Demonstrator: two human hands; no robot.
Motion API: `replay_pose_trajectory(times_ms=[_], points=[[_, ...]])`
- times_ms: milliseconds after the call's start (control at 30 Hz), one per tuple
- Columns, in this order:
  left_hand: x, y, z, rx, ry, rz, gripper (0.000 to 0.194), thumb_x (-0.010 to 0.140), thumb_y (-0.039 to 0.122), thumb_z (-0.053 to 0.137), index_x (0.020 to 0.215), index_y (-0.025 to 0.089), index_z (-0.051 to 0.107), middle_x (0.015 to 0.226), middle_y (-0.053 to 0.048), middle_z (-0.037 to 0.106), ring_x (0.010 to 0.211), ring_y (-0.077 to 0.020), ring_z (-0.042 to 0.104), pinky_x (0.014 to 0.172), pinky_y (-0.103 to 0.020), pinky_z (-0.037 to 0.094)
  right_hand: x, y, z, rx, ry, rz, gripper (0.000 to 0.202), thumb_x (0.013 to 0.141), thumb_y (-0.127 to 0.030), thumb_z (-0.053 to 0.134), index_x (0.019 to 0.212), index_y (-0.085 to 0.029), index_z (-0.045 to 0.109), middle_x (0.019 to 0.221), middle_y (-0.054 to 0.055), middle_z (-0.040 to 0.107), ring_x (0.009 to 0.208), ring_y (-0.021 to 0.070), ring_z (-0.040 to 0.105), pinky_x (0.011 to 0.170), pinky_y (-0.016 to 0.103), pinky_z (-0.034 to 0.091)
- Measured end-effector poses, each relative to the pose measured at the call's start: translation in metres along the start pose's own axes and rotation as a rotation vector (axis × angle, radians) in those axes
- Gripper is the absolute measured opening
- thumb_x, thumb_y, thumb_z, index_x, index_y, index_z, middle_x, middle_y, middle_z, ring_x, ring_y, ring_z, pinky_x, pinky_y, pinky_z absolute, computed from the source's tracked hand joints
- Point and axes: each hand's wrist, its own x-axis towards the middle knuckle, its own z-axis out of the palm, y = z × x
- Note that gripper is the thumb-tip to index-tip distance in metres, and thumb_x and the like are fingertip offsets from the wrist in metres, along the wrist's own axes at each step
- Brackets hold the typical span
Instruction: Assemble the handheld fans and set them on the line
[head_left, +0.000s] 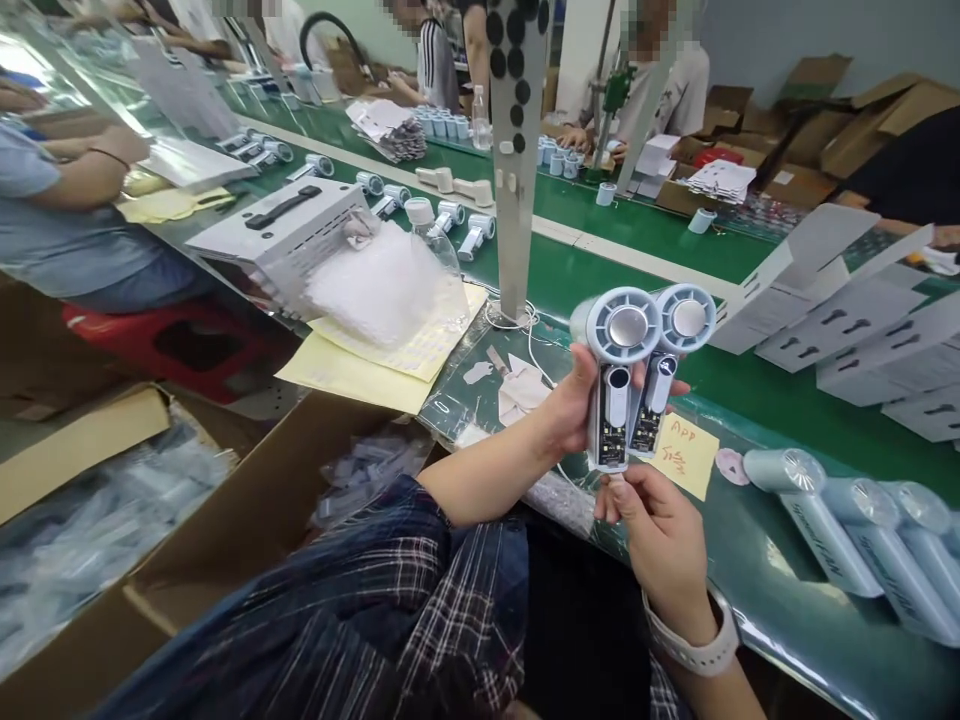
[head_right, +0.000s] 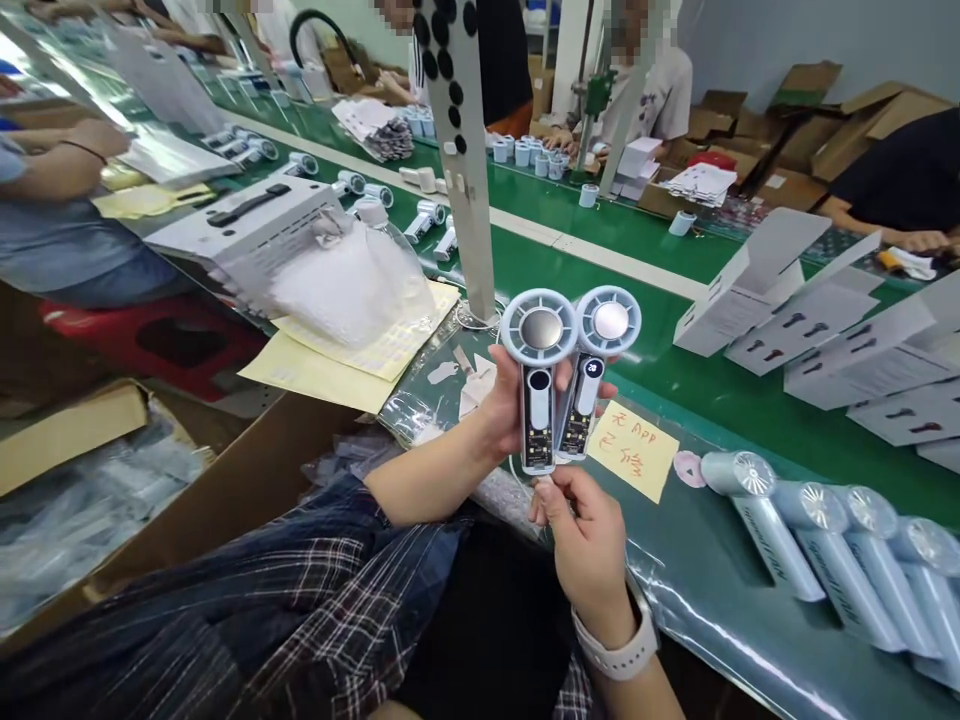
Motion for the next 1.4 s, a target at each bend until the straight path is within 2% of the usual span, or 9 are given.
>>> replay_pose_trajectory(times_ms=[267, 367, 467, 633, 700, 833, 900, 1033, 1400], points=[[-0.013, -0.008, -0.012, 0.113, 0.119, 0.073, 0.088, 0.049, 0.099, 0.074, 0.075, 0.016, 0.063, 0.107, -0.017, 0.077, 0.114, -0.0355, 0.074, 0.1, -0.045, 0.06, -0.007, -0.006, 0.031, 0.25, 0.111, 0.031, 0.04, 0.103, -0.049, 0.064, 0.075, -0.022, 0.055, 0.051, -0.007, 0.049, 0.042, 0.0109, 0.05, 0.044, 0.022, 0.042], [-0.015, -0.005, -0.01, 0.085, 0.152, 0.093, 0.086, 0.049, 0.098, 0.075, 0.071, 0.016, 0.061, 0.111, -0.015, 0.076, 0.114, -0.0344, 0.074, 0.097, -0.043, 0.061, -0.005, -0.004, 0.028, 0.096, 0.062, -0.013, 0.037, 0.105, -0.05, 0.059, 0.082, -0.022, 0.061, 0.065, -0.001, 0.061, 0.058, 0.015, 0.061, 0.058, 0.026, 0.05], [-0.015, -0.005, -0.005, -0.023, 0.172, 0.131, 0.083, 0.052, 0.095, 0.077, 0.07, 0.016, 0.061, 0.118, -0.011, 0.074, 0.103, -0.0279, 0.076, 0.084, -0.035, 0.064, -0.004, -0.001, 0.019, -0.124, 0.054, -0.093, 0.033, 0.106, -0.049, 0.056, 0.09, -0.022, 0.068, 0.075, 0.002, 0.066, 0.073, 0.0189, 0.065, 0.064, 0.028, 0.05], [-0.013, -0.002, 0.002, -0.1, 0.152, 0.129, 0.081, 0.055, 0.093, 0.078, 0.071, 0.016, 0.059, 0.119, -0.009, 0.073, 0.097, -0.0228, 0.076, 0.081, -0.032, 0.064, -0.006, -0.003, 0.014, -0.161, 0.051, -0.26, 0.034, 0.105, -0.042, 0.056, 0.077, -0.022, 0.062, 0.088, 0.005, 0.07, 0.082, 0.0202, 0.067, 0.072, 0.03, 0.052], [-0.014, 0.0, 0.002, -0.088, 0.174, 0.128, 0.082, 0.053, 0.094, 0.077, 0.071, 0.017, 0.057, 0.121, -0.009, 0.073, 0.104, -0.0255, 0.076, 0.084, -0.034, 0.065, -0.005, -0.004, 0.014, -0.147, 0.084, -0.234, 0.035, 0.104, -0.044, 0.059, 0.077, -0.022, 0.064, 0.091, 0.007, 0.072, 0.085, 0.0217, 0.068, 0.075, 0.032, 0.054], [-0.019, 0.003, 0.0, -0.049, 0.056, 0.095, 0.083, 0.054, 0.097, 0.075, 0.069, 0.017, 0.057, 0.127, -0.013, 0.073, 0.109, -0.0313, 0.076, 0.085, -0.038, 0.066, -0.001, -0.002, 0.012, -0.068, 0.176, -0.076, 0.035, 0.101, -0.049, 0.065, 0.08, -0.021, 0.068, 0.064, 0.001, 0.065, 0.061, 0.0171, 0.06, 0.059, 0.027, 0.048], [-0.021, 0.002, -0.002, -0.013, 0.022, 0.109, 0.085, 0.051, 0.098, 0.074, 0.067, 0.016, 0.058, 0.127, -0.015, 0.073, 0.109, -0.0326, 0.076, 0.082, -0.037, 0.066, 0.0, 0.0, 0.01, -0.017, 0.163, -0.042, 0.041, 0.101, -0.051, 0.064, 0.074, -0.021, 0.065, 0.058, 0.0, 0.062, 0.056, 0.0154, 0.057, 0.057, 0.026, 0.046], [-0.021, 0.0, -0.006, 0.041, 0.083, 0.119, 0.089, 0.044, 0.1, 0.073, 0.064, 0.016, 0.056, 0.124, -0.016, 0.073, 0.108, -0.0349, 0.076, 0.08, -0.037, 0.067, 0.001, 0.003, 0.003, -0.022, 0.073, 0.016, 0.046, 0.101, -0.055, 0.064, 0.071, -0.02, 0.066, 0.056, 0.0, 0.062, 0.054, 0.0148, 0.056, 0.055, 0.026, 0.045], [-0.019, -0.011, -0.012, 0.071, 0.029, 0.184, 0.084, 0.056, 0.098, 0.071, 0.067, 0.015, 0.062, 0.121, -0.015, 0.074, 0.094, -0.0257, 0.077, 0.077, -0.032, 0.064, -0.004, 0.007, 0.004, 0.061, 0.1, 0.079, 0.052, 0.101, -0.06, 0.063, 0.068, -0.02, 0.059, 0.053, -0.001, 0.058, 0.05, 0.0126, 0.051, 0.054, 0.025, 0.041]])
